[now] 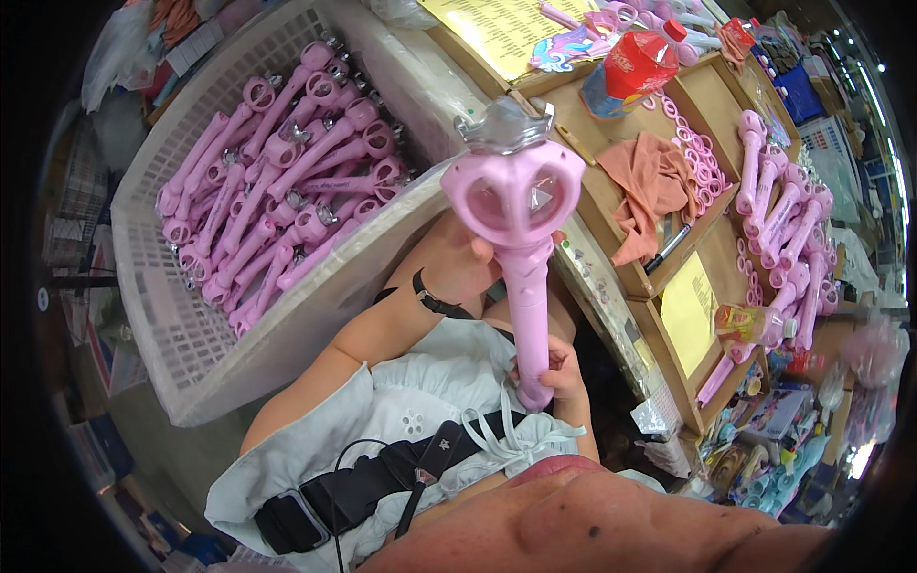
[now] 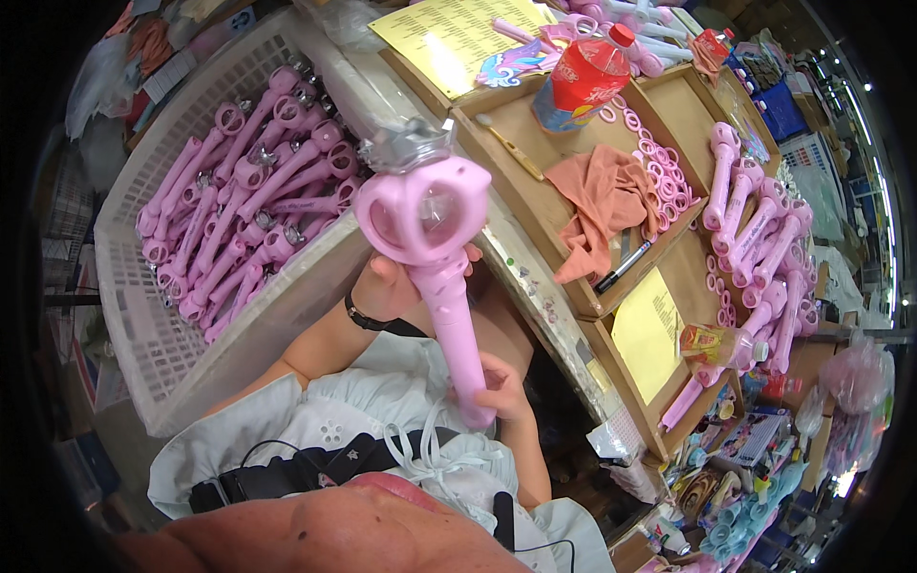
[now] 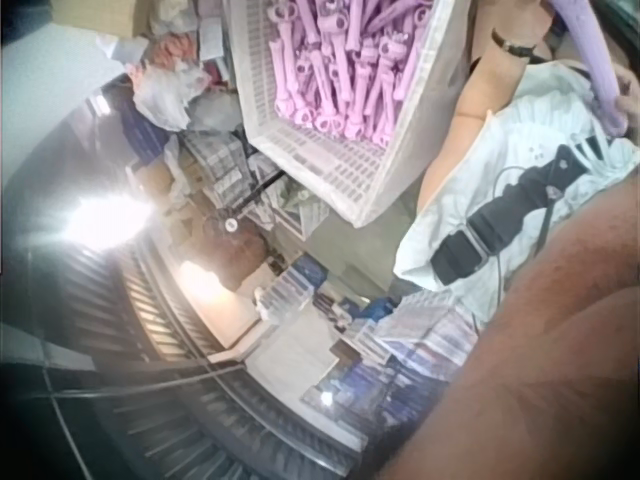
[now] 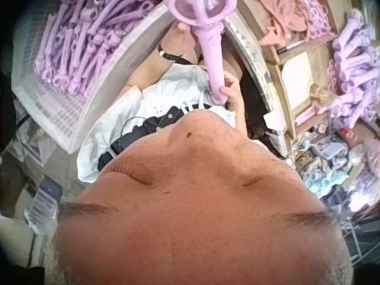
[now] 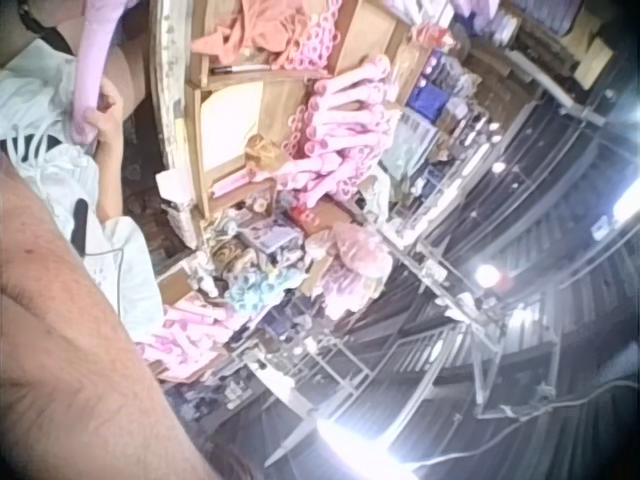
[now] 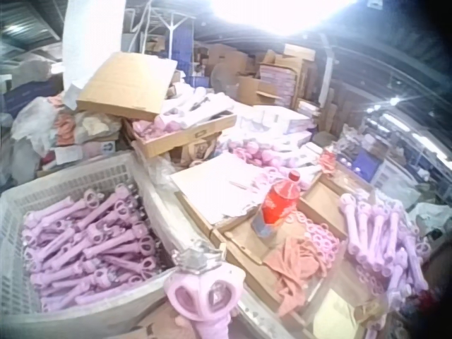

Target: The person assembles pink light sticks by attaching a crown-shaped top to the handle, wiping the surface with a cloth, and testing the light function. They repeat this process for multiple units, placing finished items on the table.

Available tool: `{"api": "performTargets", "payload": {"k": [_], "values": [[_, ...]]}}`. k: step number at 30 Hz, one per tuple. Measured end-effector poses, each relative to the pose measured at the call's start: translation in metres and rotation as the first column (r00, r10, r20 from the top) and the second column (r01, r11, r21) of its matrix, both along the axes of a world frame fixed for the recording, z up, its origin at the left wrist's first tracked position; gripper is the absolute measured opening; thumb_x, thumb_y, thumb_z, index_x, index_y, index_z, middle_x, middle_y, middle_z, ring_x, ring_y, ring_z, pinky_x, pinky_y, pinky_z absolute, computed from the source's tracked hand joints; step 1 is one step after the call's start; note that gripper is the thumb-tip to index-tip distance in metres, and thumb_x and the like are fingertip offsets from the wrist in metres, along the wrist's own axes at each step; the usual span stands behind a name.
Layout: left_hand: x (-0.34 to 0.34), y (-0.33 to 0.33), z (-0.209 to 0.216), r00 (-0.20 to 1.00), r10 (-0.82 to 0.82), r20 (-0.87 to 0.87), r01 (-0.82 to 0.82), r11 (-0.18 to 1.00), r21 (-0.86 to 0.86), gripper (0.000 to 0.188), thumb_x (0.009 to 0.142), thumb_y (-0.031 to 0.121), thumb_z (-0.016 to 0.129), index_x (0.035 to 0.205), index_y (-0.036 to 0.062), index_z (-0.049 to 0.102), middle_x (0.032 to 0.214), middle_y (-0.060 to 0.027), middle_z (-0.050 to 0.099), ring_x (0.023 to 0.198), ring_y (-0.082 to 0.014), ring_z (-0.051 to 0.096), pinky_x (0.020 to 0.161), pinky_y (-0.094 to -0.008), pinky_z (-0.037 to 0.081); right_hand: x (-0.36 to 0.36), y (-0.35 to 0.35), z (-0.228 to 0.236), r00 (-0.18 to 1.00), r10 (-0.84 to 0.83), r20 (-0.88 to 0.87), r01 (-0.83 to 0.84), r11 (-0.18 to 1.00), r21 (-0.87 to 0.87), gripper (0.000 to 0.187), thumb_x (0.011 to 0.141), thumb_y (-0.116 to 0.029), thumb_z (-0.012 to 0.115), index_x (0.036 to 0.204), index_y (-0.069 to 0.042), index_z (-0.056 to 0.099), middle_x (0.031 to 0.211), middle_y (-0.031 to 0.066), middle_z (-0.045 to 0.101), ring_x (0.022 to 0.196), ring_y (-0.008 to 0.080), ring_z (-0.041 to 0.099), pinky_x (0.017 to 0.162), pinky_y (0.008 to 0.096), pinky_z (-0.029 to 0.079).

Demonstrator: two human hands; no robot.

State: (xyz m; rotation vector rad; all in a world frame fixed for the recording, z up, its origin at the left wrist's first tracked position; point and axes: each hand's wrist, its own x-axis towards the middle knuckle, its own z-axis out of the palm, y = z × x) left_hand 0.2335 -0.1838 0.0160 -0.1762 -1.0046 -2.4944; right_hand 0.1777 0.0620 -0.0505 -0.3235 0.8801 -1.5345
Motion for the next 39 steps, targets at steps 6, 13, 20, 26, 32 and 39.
{"api": "performTargets", "payload": {"k": [6,13,20,26,32,39], "values": [[0.004,0.005,0.008,0.991,-0.122,0.047,0.106,0.963,0.249,0.065,0.082,0.027,0.069,0.134,0.0085,0.033,0.118,-0.0097,0.054,0.109,-0.0234,0.054,0.087,-0.0400,0.048,0.008,0.006,-0.021,0.894,0.067,0.444,0.002,0.988,-0.153,0.071,0.078,-0.033,0.065,0.127,0.011,0.038,0.101,0.0298,0.060,0.075,0.0335,0.066,0.065,0.0388,0.055],[-0.001,-0.005,0.012,0.979,0.168,0.113,-0.188,0.964,0.190,0.052,0.089,0.012,0.056,0.135,0.0128,0.030,0.118,-0.0099,0.050,0.106,-0.0246,0.054,0.087,-0.0416,0.047,0.003,-0.010,-0.015,0.909,0.020,0.416,0.077,0.974,-0.215,0.073,0.081,-0.036,0.062,0.131,0.009,0.032,0.113,0.0269,0.055,0.083,0.0303,0.065,0.064,0.0349,0.056],[0.011,-0.055,0.008,0.927,0.367,0.076,-0.374,0.887,0.272,0.053,0.094,0.025,0.049,0.131,-0.0090,0.031,0.127,-0.0207,0.046,0.116,-0.0305,0.047,0.101,-0.0428,0.038,-0.002,-0.015,0.035,0.840,-0.474,-0.265,0.446,0.880,-0.162,0.073,0.074,0.001,0.069,0.136,-0.003,0.031,0.131,0.0144,0.043,0.113,0.0266,0.051,0.085,0.0362,0.050],[0.011,-0.059,0.007,0.908,0.407,0.098,-0.416,0.855,0.309,0.056,0.089,0.038,0.056,0.127,-0.0018,0.042,0.119,-0.0148,0.054,0.111,-0.0262,0.052,0.099,-0.0403,0.041,0.001,-0.025,0.041,0.472,-0.422,-0.774,0.430,0.876,-0.216,0.067,0.076,-0.004,0.071,0.132,0.001,0.035,0.124,0.0148,0.048,0.112,0.0224,0.052,0.095,0.0354,0.042],[0.014,-0.058,0.000,0.936,0.351,0.008,-0.338,0.895,0.291,0.073,0.086,0.048,0.056,0.134,-0.0023,0.033,0.133,-0.0171,0.044,0.119,-0.0267,0.048,0.106,-0.0404,0.035,0.007,-0.030,0.036,0.741,-0.468,-0.482,0.469,0.874,-0.128,0.068,0.086,-0.049,0.058,0.125,0.003,0.040,0.091,0.0146,0.061,0.075,0.0222,0.063,0.068,0.0306,0.050],[0.012,-0.051,0.001,0.940,0.337,0.046,-0.338,0.910,0.242,0.076,0.086,0.050,0.054,0.136,-0.0010,0.029,0.136,-0.0176,0.040,0.123,-0.0277,0.044,0.109,-0.0426,0.028,0.005,-0.030,0.043,0.831,-0.401,-0.386,0.449,0.893,0.039,0.063,0.091,-0.056,0.037,0.105,0.004,0.051,0.074,0.0111,0.059,0.060,0.0177,0.059,0.056,0.0289,0.048]]}}
